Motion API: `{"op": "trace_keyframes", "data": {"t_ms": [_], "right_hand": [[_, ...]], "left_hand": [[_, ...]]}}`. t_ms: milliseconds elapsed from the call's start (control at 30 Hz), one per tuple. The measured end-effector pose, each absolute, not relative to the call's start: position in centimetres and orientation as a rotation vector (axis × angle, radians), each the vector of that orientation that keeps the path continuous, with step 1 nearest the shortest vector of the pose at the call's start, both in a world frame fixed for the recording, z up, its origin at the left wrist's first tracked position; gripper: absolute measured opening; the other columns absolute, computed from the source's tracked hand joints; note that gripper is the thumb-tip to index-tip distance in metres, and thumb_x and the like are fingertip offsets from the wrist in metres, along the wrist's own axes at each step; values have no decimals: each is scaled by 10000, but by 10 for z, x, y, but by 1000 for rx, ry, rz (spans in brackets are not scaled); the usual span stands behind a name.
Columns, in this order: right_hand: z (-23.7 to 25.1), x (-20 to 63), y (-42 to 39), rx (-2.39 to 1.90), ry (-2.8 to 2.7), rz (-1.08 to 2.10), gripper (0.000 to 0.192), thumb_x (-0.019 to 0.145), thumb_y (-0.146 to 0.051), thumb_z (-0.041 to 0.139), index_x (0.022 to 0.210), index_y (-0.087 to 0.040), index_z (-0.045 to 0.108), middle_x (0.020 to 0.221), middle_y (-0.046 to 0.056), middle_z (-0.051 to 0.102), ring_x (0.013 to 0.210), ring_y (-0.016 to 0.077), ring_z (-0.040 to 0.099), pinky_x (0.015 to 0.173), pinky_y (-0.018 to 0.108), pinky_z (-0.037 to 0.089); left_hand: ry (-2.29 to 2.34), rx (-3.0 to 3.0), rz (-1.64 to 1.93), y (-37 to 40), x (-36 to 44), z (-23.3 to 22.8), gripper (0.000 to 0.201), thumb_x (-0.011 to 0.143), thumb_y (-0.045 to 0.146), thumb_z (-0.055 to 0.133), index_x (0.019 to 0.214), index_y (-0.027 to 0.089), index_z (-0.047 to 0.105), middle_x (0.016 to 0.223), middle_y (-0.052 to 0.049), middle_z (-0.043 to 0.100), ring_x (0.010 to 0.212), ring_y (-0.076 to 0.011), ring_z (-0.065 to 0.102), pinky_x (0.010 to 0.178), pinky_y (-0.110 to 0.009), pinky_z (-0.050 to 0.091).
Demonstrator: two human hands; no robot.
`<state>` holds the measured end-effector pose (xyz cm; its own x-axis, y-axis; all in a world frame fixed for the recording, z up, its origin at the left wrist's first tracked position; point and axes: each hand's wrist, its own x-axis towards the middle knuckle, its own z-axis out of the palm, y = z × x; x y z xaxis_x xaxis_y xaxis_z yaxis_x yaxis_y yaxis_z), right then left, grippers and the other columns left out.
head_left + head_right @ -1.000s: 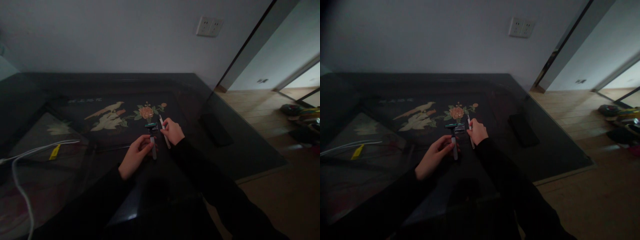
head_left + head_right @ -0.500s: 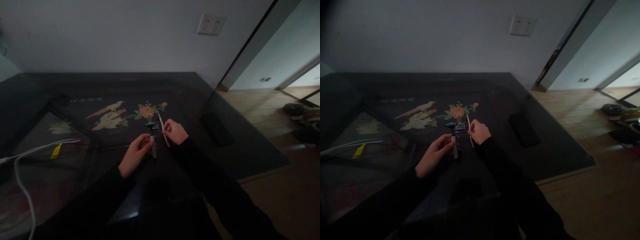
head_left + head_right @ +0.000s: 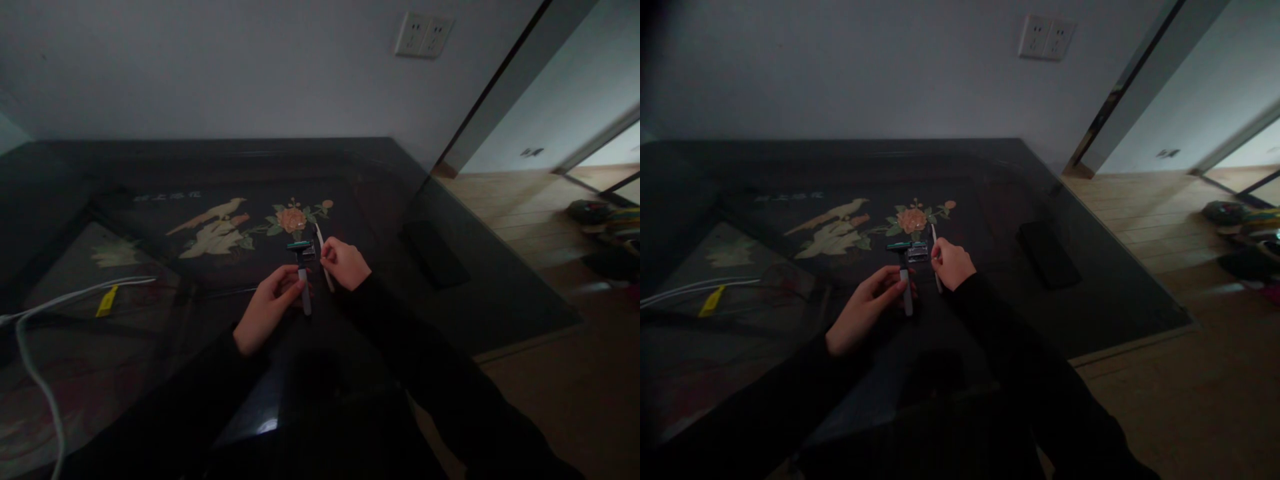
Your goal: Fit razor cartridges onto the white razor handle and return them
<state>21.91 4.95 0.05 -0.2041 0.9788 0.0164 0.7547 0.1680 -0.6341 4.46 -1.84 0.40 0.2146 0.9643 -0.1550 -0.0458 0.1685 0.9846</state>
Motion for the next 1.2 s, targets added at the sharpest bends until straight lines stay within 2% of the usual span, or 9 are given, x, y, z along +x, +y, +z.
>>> {"op": "trace_keyframes", "data": {"t_ms": [433,767,967,1200], "right_hand": [[-2,226,52,-1613,-1973,735,142,778,-85,594,787,-208,523,671,-41,553,631,128,524,631,245,375],[10,229,48,-1460,-1904,717,57,819,-201,609,868,-171,610,650,-40,558,558,101,492,575,228,362],[13,213,31,-1071,-1824,1115,261,816,-377,634,904,-132,653,759,40,661,640,139,588,613,260,456],[15,204,23,-1084,-1688,1179,362,700,-479,729,774,-143,616,697,10,624,624,122,563,623,265,464]], "left_hand": [[1093,1141,962,-19,44,3,361,770,413,696,1019,174,592,873,-34,696,787,-185,661,682,-295,549],[1078,1115,986,-17,43,0,398,750,445,716,1025,178,607,819,-13,685,768,-175,667,675,-275,552],[1101,1126,1005,-17,43,-2,396,742,439,726,1018,167,643,931,-49,715,827,-195,679,695,-277,554],[1146,1210,979,-18,40,1,363,722,470,738,908,161,692,848,-38,720,786,-195,666,700,-285,544]]}}
